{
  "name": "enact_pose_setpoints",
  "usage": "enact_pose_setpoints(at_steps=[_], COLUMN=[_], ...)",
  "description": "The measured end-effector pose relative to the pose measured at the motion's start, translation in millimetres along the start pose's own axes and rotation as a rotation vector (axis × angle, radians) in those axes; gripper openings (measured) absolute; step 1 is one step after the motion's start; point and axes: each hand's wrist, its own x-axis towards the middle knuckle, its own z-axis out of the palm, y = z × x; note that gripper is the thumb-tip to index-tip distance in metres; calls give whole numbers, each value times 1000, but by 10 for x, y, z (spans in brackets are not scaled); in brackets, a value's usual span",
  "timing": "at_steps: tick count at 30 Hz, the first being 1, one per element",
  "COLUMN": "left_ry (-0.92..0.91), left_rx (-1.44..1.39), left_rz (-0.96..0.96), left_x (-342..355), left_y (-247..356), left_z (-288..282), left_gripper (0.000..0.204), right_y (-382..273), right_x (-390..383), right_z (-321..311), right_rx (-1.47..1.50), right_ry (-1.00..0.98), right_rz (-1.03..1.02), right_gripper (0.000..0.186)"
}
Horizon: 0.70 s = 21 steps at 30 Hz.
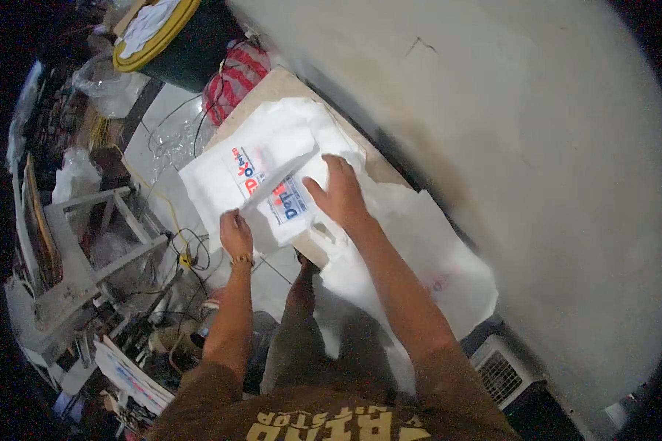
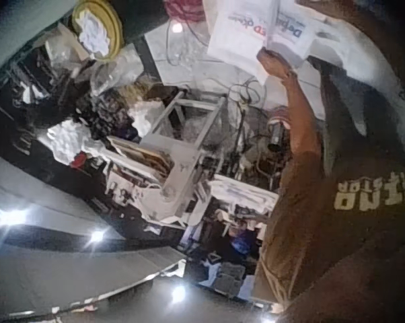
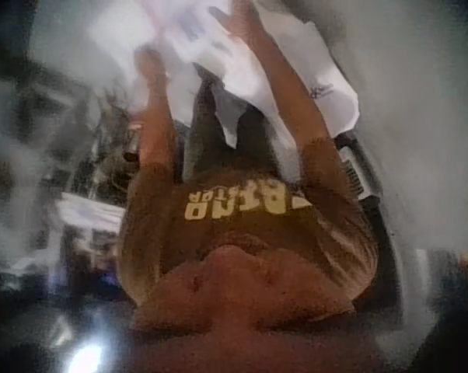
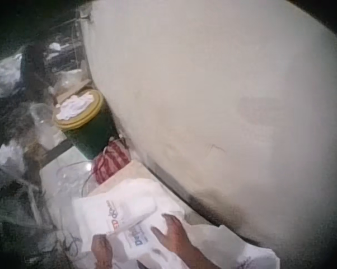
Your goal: The person stacks white tote bags by hand. They pick up individual bags from a pile, place them on top of a stack, and use their hands to smooth the fabric of each bag.
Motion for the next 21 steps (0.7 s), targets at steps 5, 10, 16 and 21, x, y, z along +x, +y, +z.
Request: enact_pose_setpoints(at_steps=[5, 10, 16, 21], left_ry=[-456, -700, -560, -644], left_rx=[-206, -677, -242, -290], left_rz=[70, -458, -282, -91], left_x=[-91, 478, 1324, 1397], left_y=[-24, 299, 967, 1225], left_z=[-10, 207, 403, 227], left_gripper=[21, 64, 75, 87], right_y=[494, 420, 151, 982], right_x=[798, 474, 259, 464], right_z=[981, 1053, 1025, 787], right_rx=[-45, 2, 349, -486], right_ry=[-214, -1, -368, 287], right_rz=[632, 322, 30, 383], right_gripper=[78, 48, 30, 48])
